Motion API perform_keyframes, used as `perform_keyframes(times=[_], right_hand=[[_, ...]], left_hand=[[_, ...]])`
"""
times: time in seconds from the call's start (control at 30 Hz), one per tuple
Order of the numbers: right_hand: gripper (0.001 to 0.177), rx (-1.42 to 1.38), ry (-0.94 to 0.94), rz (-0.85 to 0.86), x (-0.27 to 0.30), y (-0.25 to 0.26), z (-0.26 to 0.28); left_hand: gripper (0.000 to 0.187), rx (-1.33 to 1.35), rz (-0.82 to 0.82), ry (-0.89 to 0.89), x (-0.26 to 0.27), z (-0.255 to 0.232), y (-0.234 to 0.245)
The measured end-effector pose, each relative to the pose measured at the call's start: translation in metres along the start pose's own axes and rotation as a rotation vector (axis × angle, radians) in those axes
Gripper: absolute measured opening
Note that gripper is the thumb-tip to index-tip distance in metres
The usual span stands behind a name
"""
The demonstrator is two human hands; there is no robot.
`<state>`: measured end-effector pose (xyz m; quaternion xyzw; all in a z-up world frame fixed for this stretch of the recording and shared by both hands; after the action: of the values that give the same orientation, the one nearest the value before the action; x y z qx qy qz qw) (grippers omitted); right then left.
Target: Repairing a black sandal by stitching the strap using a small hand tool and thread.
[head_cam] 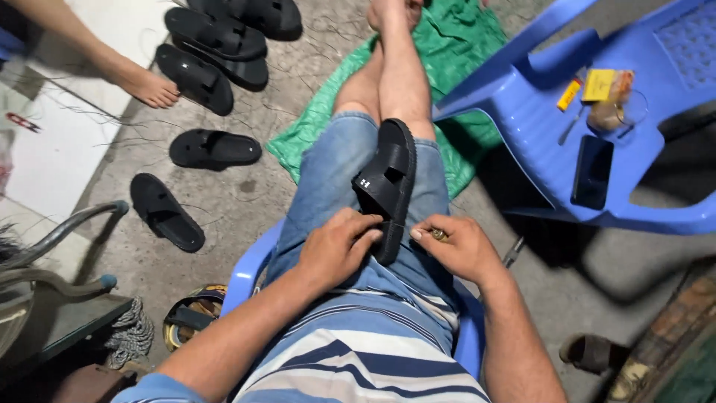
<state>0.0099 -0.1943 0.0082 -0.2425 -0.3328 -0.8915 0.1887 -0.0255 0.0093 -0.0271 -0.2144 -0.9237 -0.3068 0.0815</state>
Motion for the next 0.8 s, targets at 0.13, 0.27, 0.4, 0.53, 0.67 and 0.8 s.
perform_keyframes(times=[0.13,0.27,0.4,0.53,0.67,0.8], right_hand=[[0.012,-0.013,0.142,0.058,0.015,0.003,0.025],[0.023,-0.009,0.324,-0.004,0.015,0.019,0.035],[0.027,0.001,0.355,-0.178,0.013,0.033,0.007],[0.027,0.081,0.307,-0.104,0.012,0.02,0.012],[0.03,0.2,0.259,-0.07,0.01,0.01,0.01],[0.033,0.36,0.214,-0.04,0.006,0.009,0.012]], left_hand=[[0.036,-0.03,-0.131,-0.133,0.002,-0.015,-0.006],[0.016,0.444,-0.167,-0.08,-0.001,-0.012,0.046],[0.025,0.721,-0.653,0.375,0.02,0.078,0.13],[0.036,-0.238,-1.106,0.186,0.044,0.129,0.142],[0.032,-0.192,-0.797,-0.26,0.014,0.027,0.1],[0.019,-0.166,-0.033,-0.563,-0.014,-0.018,0.047]])
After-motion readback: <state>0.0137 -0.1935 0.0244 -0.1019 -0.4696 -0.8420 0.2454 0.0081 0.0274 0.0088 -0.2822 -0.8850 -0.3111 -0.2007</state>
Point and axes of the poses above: each hand's wrist, its own x-axis away from the middle knuckle, its own y-axis out of the back of the hand, z = x × y, the point moved 2 cm from there along -x, towards the middle knuckle, and after that the axes turned 8 degrees about -y, right-handed, at the moved point
